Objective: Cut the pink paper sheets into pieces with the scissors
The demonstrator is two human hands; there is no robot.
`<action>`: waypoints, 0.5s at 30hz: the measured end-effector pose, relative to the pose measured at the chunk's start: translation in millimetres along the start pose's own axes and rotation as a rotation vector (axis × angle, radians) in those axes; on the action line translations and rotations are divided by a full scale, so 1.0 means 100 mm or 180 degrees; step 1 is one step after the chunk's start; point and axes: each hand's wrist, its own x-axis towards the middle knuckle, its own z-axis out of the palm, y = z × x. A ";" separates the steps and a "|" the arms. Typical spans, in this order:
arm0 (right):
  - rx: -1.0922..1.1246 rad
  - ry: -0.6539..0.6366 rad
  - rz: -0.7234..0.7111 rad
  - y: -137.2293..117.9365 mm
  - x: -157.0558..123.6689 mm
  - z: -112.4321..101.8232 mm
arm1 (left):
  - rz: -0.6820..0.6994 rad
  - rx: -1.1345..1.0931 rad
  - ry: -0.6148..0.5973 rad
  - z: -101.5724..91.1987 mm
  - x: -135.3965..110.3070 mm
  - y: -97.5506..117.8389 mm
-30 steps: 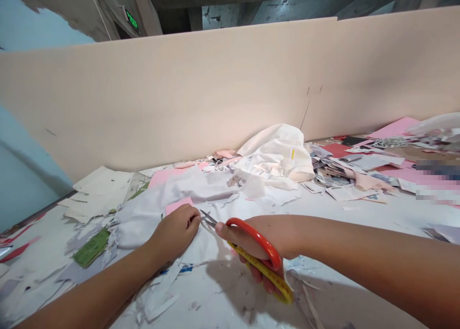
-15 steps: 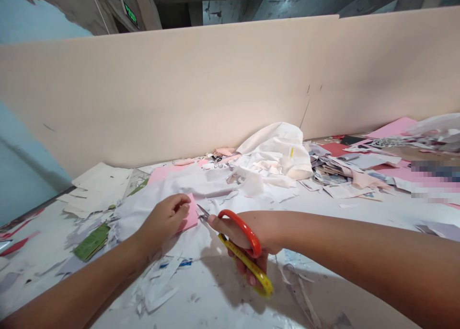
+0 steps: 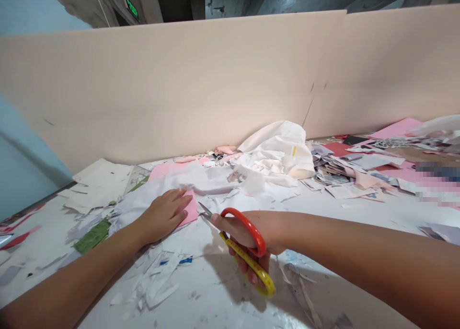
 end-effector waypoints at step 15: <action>0.0014 0.0000 0.0047 0.00 0.01 0.01 | -0.0207 -0.1135 0.0830 -0.04 0.06 -0.20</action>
